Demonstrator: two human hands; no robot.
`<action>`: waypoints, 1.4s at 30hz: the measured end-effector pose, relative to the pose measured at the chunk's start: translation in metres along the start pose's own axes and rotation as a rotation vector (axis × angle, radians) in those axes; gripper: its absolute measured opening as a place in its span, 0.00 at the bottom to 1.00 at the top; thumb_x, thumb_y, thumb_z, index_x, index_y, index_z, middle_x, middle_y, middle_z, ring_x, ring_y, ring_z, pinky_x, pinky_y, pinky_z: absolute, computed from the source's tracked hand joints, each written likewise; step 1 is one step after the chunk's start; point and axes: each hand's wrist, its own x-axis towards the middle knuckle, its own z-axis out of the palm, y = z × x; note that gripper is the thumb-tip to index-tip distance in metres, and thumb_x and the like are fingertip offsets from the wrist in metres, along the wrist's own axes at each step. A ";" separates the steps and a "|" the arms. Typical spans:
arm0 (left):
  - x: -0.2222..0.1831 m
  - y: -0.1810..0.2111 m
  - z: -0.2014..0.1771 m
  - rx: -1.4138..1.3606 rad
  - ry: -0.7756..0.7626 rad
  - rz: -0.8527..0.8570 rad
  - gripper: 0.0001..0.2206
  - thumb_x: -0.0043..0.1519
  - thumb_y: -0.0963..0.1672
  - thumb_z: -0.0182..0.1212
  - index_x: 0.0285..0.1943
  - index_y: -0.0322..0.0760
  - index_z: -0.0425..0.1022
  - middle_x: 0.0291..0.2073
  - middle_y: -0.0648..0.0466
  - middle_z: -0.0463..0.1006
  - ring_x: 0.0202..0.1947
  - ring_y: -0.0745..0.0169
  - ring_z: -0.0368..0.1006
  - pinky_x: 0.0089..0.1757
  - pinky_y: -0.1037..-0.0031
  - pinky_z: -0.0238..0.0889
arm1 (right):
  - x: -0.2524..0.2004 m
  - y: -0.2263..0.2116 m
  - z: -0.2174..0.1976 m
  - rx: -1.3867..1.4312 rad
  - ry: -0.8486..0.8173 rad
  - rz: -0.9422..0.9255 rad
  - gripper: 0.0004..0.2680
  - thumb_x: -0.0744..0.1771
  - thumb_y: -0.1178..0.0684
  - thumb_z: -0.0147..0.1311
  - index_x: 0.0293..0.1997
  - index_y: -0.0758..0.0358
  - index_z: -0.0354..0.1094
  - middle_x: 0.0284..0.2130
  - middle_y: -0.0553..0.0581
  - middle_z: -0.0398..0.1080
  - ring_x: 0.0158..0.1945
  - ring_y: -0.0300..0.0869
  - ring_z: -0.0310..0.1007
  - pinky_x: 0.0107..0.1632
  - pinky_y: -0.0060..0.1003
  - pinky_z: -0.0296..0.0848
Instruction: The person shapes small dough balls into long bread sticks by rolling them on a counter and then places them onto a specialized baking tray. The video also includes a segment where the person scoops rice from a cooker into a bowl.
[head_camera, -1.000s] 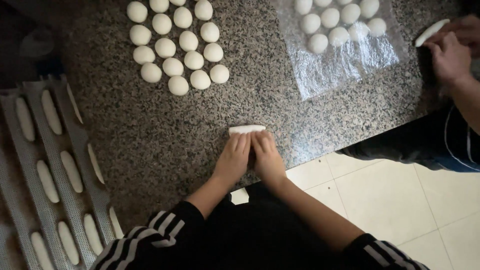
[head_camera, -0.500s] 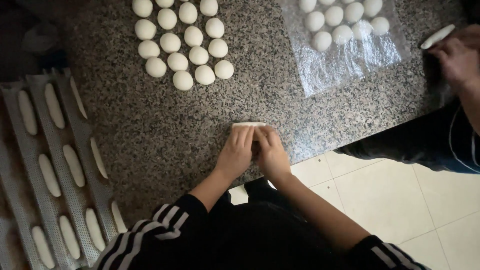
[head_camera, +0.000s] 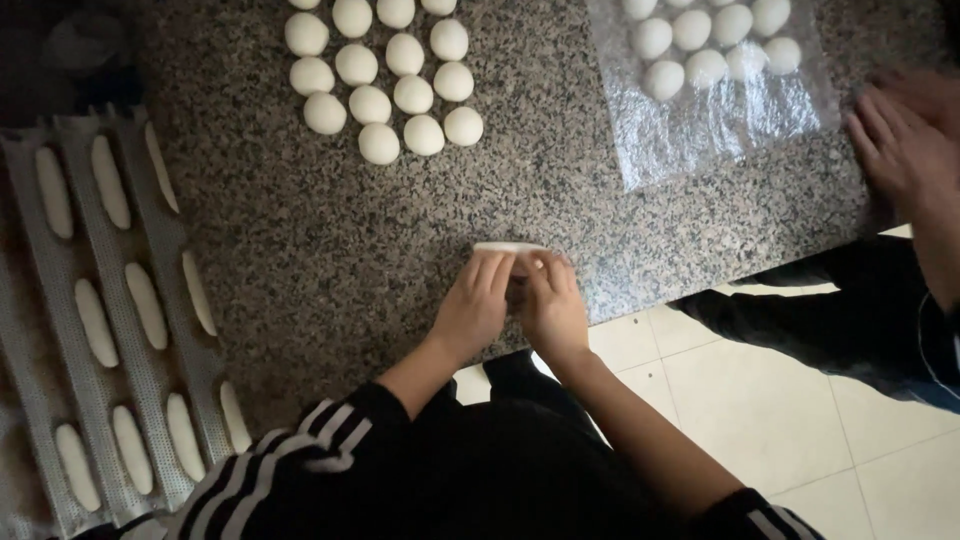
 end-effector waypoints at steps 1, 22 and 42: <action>0.000 -0.001 0.002 0.050 -0.006 0.048 0.23 0.66 0.35 0.44 0.73 0.21 0.62 0.54 0.38 0.67 0.53 0.40 0.69 0.54 0.55 0.70 | 0.001 -0.006 0.001 -0.050 0.029 -0.032 0.18 0.64 0.60 0.52 0.62 0.59 0.71 0.57 0.57 0.69 0.60 0.56 0.71 0.66 0.47 0.69; -0.022 -0.013 0.028 0.038 -0.005 0.094 0.23 0.68 0.37 0.46 0.75 0.21 0.60 0.59 0.36 0.66 0.58 0.39 0.68 0.57 0.55 0.70 | -0.023 -0.002 0.012 -0.122 0.014 -0.106 0.22 0.63 0.63 0.51 0.68 0.63 0.68 0.60 0.62 0.66 0.65 0.59 0.68 0.68 0.51 0.67; 0.057 0.008 -0.037 -0.419 0.036 -0.357 0.24 0.74 0.46 0.42 0.70 0.15 0.65 0.65 0.22 0.66 0.68 0.20 0.62 0.63 0.39 0.54 | 0.060 -0.034 -0.011 0.022 0.097 -0.001 0.16 0.70 0.58 0.51 0.67 0.72 0.66 0.58 0.68 0.70 0.65 0.60 0.67 0.66 0.49 0.65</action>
